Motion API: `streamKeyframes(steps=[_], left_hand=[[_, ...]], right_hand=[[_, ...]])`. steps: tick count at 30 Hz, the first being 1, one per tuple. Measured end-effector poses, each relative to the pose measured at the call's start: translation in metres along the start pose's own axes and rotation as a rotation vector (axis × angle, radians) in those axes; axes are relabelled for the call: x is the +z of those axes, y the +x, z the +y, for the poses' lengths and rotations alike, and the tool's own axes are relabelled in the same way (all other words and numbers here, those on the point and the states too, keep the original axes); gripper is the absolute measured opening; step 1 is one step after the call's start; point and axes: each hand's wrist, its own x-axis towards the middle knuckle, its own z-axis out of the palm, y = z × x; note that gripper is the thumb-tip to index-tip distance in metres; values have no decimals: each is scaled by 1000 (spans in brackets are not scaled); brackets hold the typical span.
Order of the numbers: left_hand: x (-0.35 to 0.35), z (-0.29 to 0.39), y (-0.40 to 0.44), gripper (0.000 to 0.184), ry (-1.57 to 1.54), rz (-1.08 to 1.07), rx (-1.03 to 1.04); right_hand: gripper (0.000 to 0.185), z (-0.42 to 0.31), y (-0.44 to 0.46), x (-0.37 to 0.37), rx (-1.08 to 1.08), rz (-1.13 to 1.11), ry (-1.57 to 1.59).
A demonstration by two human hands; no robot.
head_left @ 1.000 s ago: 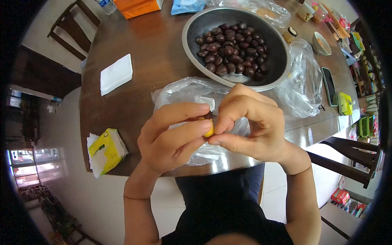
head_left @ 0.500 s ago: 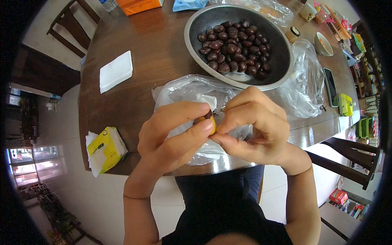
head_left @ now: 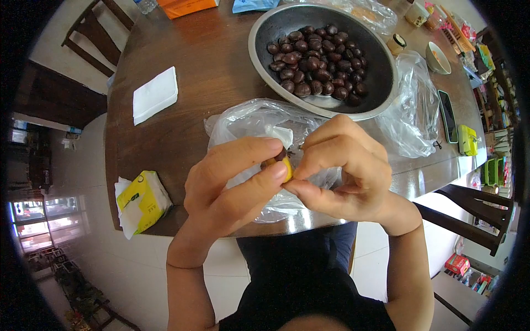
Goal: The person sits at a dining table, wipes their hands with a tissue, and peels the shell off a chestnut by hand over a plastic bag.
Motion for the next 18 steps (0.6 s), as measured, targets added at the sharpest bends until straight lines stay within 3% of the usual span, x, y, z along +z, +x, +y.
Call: streamKeyframes(steps=[18], left_hand=[[1, -2, 0, 40, -18, 5, 25]], right_hand=[[19, 0, 3, -7, -2, -58, 15]])
